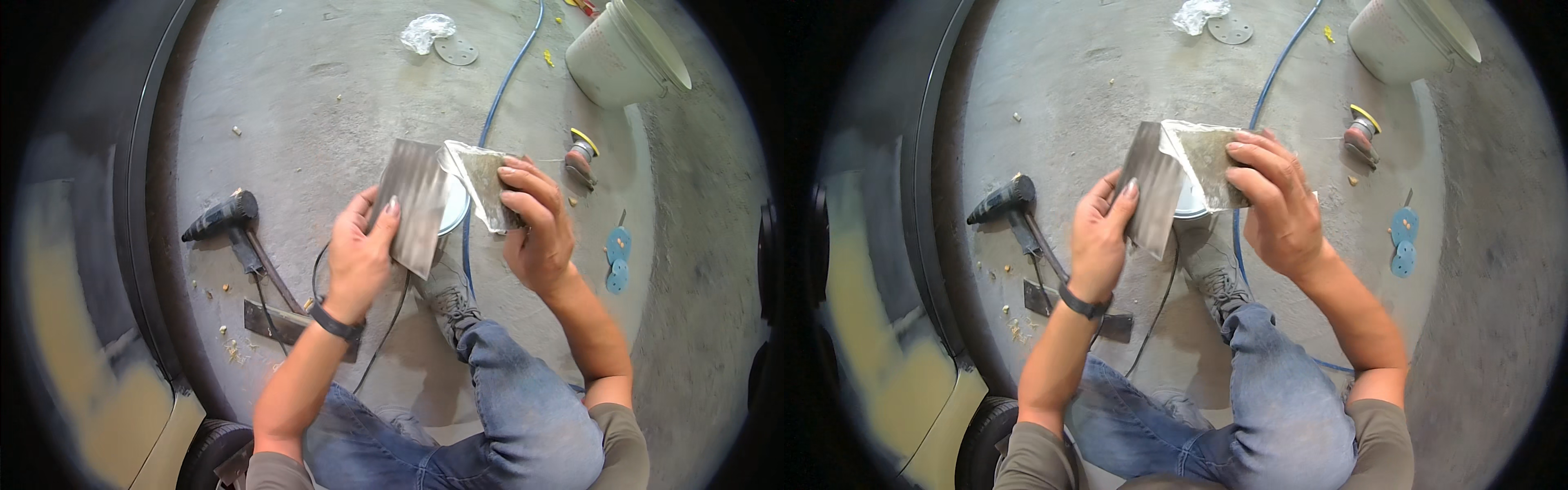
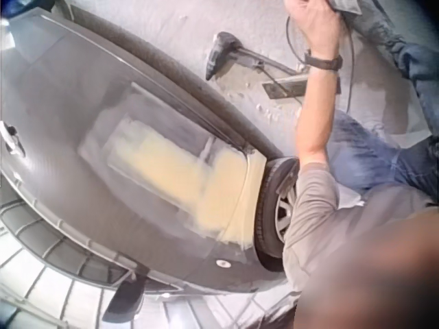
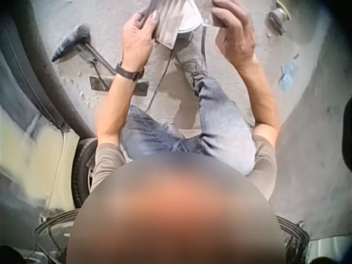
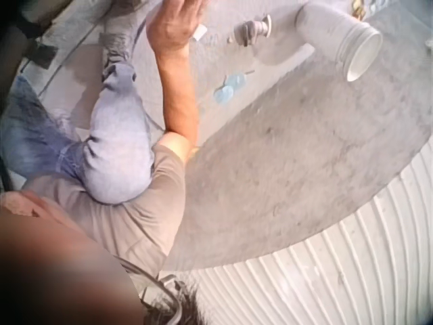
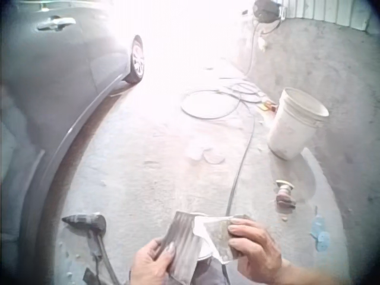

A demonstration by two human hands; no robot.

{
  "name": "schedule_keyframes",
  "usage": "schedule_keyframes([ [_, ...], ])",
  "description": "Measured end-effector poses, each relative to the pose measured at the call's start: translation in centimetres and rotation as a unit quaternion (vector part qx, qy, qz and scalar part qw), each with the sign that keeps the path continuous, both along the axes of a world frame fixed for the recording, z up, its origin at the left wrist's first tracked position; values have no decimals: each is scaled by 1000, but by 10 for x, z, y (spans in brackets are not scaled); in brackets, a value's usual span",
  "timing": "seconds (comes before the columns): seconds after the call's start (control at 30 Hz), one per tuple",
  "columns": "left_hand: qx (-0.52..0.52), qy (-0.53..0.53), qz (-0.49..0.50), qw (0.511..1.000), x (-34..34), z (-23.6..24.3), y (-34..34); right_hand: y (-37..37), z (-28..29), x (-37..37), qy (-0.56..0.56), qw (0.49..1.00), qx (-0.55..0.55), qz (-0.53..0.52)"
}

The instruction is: The person applies body filler to a car's rear bumper using a putty knife, then uses a heat gun to dry the filler. The person repeatedly scrapes and smooths the filler, checking the surface with their hand.

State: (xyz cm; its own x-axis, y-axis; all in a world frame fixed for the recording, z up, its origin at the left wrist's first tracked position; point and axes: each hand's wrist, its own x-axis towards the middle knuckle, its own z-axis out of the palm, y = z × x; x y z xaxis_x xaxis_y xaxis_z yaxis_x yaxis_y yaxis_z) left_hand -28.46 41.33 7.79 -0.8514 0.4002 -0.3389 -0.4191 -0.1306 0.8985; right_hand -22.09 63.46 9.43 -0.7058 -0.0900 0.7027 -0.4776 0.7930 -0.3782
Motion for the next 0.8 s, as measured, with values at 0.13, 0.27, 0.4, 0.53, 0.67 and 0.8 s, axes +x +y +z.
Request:
schedule_keyframes([
  [0.13,83,-92,10,992,38,18,-4,-39,-13,0,-10,999,-45,-12],
  [0.27,148,-98,51,983,57,31,-10,-73,-21,8,-17,993,-113,24],
  [0.4,162,-137,69,975,63,43,-28,-90,-24,13,-9,989,-142,45],
  [0.53,169,-144,76,972,71,51,-48,-87,-23,20,-5,989,-99,105],
  [0.67,160,-168,95,968,78,55,-56,-74,-21,29,-17,986,-57,156],
  [0.8,144,-173,66,972,79,58,-64,-54,-16,29,-16,986,-5,168],
])
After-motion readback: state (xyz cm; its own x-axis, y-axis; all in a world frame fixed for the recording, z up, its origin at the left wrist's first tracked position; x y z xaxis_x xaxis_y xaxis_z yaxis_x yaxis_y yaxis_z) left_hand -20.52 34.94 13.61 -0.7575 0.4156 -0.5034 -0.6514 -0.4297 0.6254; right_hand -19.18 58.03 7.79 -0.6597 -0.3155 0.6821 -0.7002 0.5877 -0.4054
